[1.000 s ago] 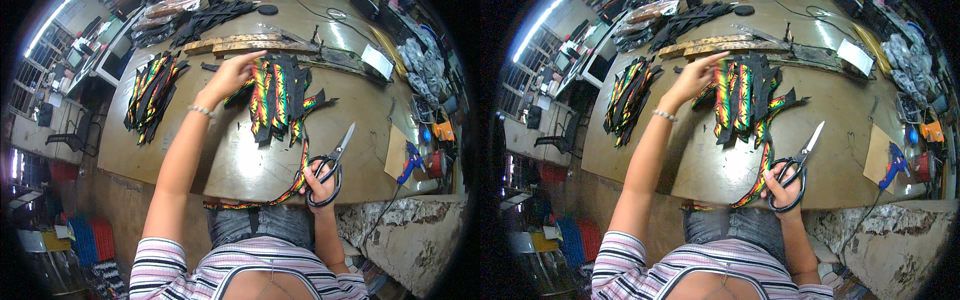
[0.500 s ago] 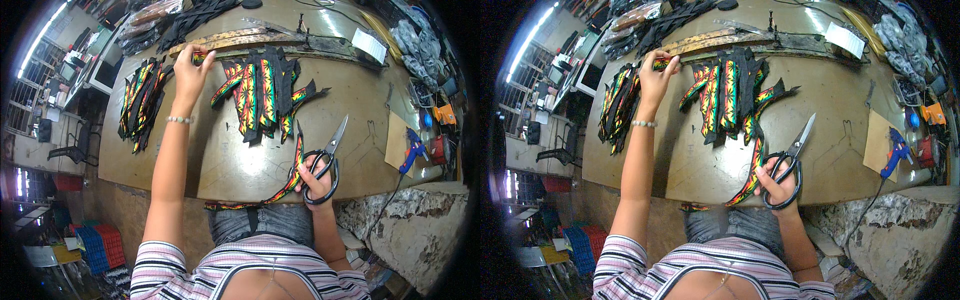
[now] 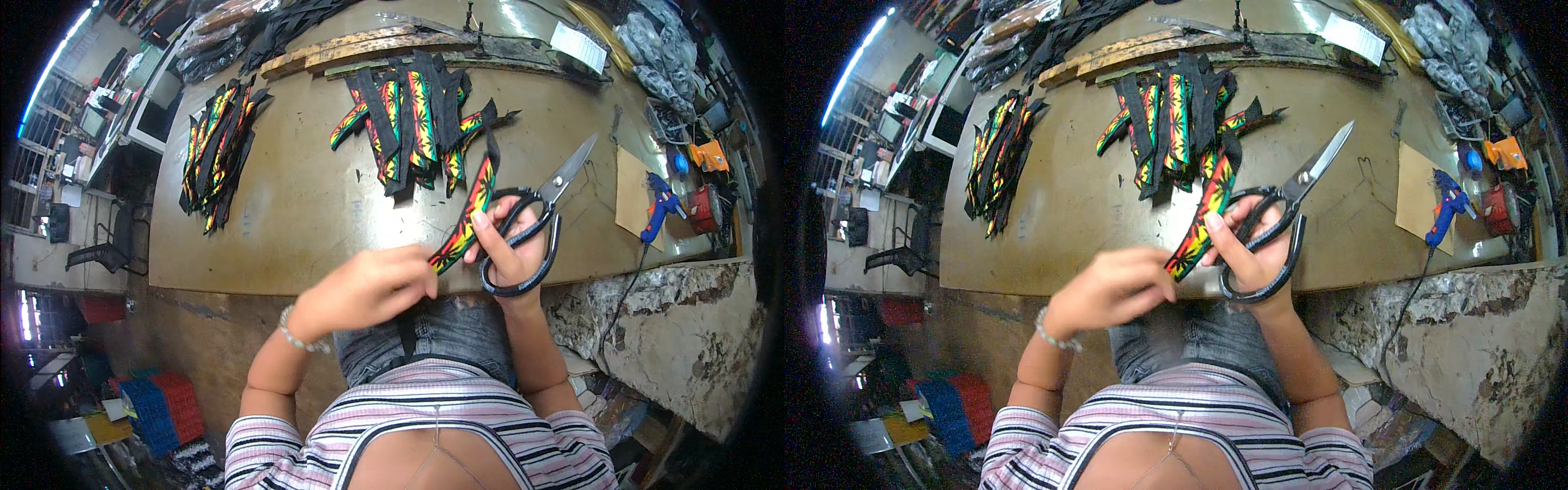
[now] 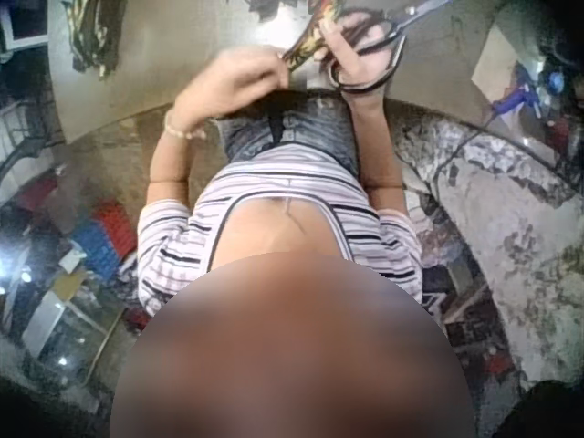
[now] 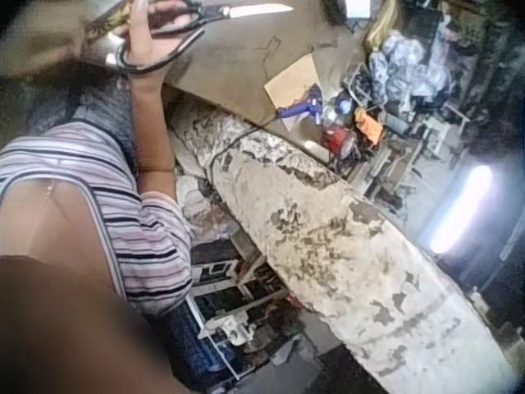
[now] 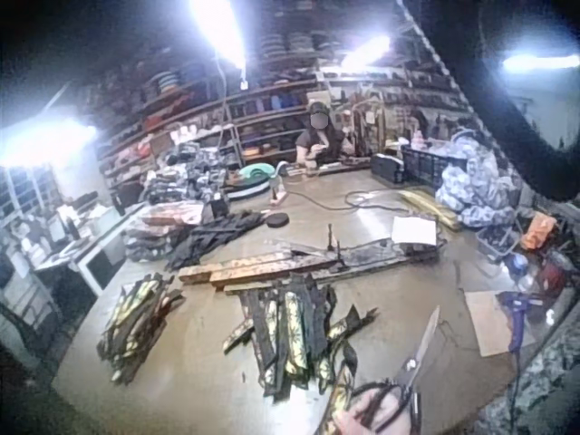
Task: The person uses shears to trim the edges of multiple colorful patterned fabric strips on a work table. They repeatedly pick up strips, cut along the edges, and place the trimmed pieces back on the table, finishing by gathering the cut pieces into a pile.
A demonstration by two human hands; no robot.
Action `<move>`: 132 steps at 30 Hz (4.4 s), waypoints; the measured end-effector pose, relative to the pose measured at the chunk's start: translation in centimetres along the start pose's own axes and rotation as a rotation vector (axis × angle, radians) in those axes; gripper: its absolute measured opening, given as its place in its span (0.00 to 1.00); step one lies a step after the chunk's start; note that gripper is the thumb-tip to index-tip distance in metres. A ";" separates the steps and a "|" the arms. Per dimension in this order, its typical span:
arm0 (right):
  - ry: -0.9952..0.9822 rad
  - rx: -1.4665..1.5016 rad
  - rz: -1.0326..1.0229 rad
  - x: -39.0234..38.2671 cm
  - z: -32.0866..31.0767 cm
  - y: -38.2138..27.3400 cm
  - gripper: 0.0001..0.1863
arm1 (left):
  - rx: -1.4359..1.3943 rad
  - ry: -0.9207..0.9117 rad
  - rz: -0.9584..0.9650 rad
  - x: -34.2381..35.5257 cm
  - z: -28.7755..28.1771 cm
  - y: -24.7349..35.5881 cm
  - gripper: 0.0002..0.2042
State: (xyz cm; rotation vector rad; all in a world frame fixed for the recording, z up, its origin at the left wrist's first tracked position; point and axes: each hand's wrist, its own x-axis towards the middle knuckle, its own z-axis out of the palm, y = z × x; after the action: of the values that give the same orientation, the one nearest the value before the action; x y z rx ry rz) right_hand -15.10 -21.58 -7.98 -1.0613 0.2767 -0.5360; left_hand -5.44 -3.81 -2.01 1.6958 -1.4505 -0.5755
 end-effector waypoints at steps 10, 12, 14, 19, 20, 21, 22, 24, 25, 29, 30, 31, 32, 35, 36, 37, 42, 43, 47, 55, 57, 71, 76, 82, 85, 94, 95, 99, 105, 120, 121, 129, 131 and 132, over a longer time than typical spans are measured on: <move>-0.477 -0.316 0.195 -2.2 0.9 1.1 0.60 | -0.182 0.324 -0.188 -5.2 -5.1 1.2 0.25; -0.677 -0.121 0.210 -4.2 1.2 2.6 0.59 | -0.187 0.243 -0.203 -4.9 -5.8 1.9 0.28; -0.852 -0.078 0.321 -5.3 1.0 2.9 0.55 | -0.199 0.187 -0.178 -4.3 -6.5 2.3 0.32; -0.928 -0.449 0.329 -4.8 0.8 0.5 0.48 | -0.568 0.093 -0.153 -3.3 -7.5 1.8 0.41; -0.928 -0.483 0.309 -4.6 1.0 0.0 0.47 | -0.553 0.065 -0.161 -3.2 -7.5 1.5 0.41; -0.928 -0.517 0.287 -4.3 1.4 -0.6 0.45 | -0.526 0.049 -0.186 -3.1 -7.3 1.4 0.42; -0.911 -0.554 0.282 -4.2 1.7 -1.1 0.44 | -0.547 0.036 -0.207 -3.0 -7.1 1.2 0.42; -0.876 -0.626 0.274 -4.0 2.4 -2.0 0.43 | -0.672 0.067 -0.210 -3.0 -6.7 0.8 0.43; -0.863 -0.720 0.214 -4.1 2.7 -2.5 0.43 | -0.715 0.084 -0.219 -3.0 -6.6 0.6 0.43; -0.770 -1.009 0.026 -4.7 3.1 -3.9 0.43 | -0.726 0.069 -0.210 -3.1 -6.5 -0.4 0.44; -0.739 -1.048 -0.032 -4.8 3.1 -4.1 0.44 | -0.745 0.064 -0.198 -3.2 -6.5 -0.7 0.44; -0.747 -1.029 0.018 -4.7 3.0 -4.2 0.44 | -0.760 0.061 -0.205 -3.2 -6.4 -0.9 0.43; -0.762 -0.998 0.042 -4.6 2.9 -4.2 0.44 | -0.774 0.059 -0.212 -3.3 -6.3 -1.0 0.43; -0.831 -0.891 0.081 -4.3 2.4 -3.9 0.44 | -0.767 0.060 -0.228 -3.4 -6.0 -1.2 0.41; -0.856 -0.873 0.107 -4.2 2.3 -3.8 0.44 | -0.763 0.063 -0.220 -3.4 -5.8 -1.2 0.40; -0.849 -0.831 0.078 -4.3 2.1 -3.6 0.41 | -0.772 0.071 -0.240 -3.5 -5.8 -1.2 0.40; -0.767 -0.759 0.149 -4.9 2.0 -3.0 0.28 | -0.771 0.083 -0.259 -3.5 -5.6 -1.2 0.40; -0.737 -0.732 0.175 -5.0 2.0 -3.0 0.26 | -0.765 0.082 -0.259 -3.4 -5.6 -1.2 0.40; -0.678 -0.738 0.199 -5.0 1.8 -2.8 0.23 | -0.712 0.075 -0.248 -2.6 -5.7 -1.2 0.40; -0.505 -0.756 0.026 -6.1 -0.4 -0.8 0.24 | -0.549 0.104 -0.185 0.8 -5.9 -1.3 0.33; -0.434 -0.733 -0.097 -6.5 -0.7 0.1 0.23 | -0.500 0.153 -0.141 2.3 -6.3 -2.0 0.31; -0.052 -0.249 -0.139 0.1 3.1 0.5 0.17 | -0.099 0.173 -0.179 -1.9 -1.1 -1.1 0.12; -0.340 0.162 0.024 1.5 2.2 -0.6 0.40 | -0.067 0.312 -0.205 -3.5 -3.6 0.3 0.08; -0.805 -0.554 0.228 -3.2 1.8 -0.7 0.44 | -0.582 0.353 -0.149 -2.9 -6.7 2.4 0.26; -0.819 -0.556 0.219 -3.2 2.2 -1.2 0.44 | -0.670 0.295 -0.171 -2.5 -6.6 2.4 0.31; -0.576 -1.161 -0.219 -2.8 3.8 -4.1 0.39 | -0.727 0.317 -0.215 -2.7 -5.6 0.3 0.36; -0.579 -1.169 -0.206 -2.8 3.9 -4.2 0.39 | -0.729 0.309 -0.207 -2.7 -5.6 0.1 0.36; -0.572 -1.150 -0.143 -2.7 3.6 -4.5 0.37 | -0.799 0.307 -0.235 -2.6 -5.4 -0.4 0.36; -0.553 -1.136 -0.202 -2.5 3.2 -4.5 0.38 | -0.817 0.289 -0.283 -3.0 -5.4 -0.5 0.36; -0.572 -1.113 -0.207 -2.3 2.6 -3.7 0.31 | -0.806 0.304 -0.269 -3.1 -5.2 -0.5 0.35; -0.573 -1.091 -0.223 -2.1 2.5 -3.6 0.31 | -0.810 0.298 -0.299 -3.1 -5.2 -0.5 0.35; -0.586 -1.013 -0.129 -1.8 1.4 -3.3 0.26 | -0.784 0.213 -0.238 -1.1 -4.8 -1.6 0.33; -0.547 -1.037 -0.114 -2.0 1.1 -3.3 0.25 | -0.750 0.190 -0.225 -0.6 -4.7 -1.7 0.32; -0.527 -1.047 -0.120 -2.1 0.9 -3.2 0.24 | -0.761 0.176 -0.224 -0.4 -4.6 -1.7 0.31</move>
State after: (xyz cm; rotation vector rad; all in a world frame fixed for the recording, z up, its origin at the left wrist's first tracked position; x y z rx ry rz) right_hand -17.38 -20.95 -4.84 -2.1946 0.0008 -0.1670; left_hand -0.93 -2.14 -0.83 1.2493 -0.7641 -0.9307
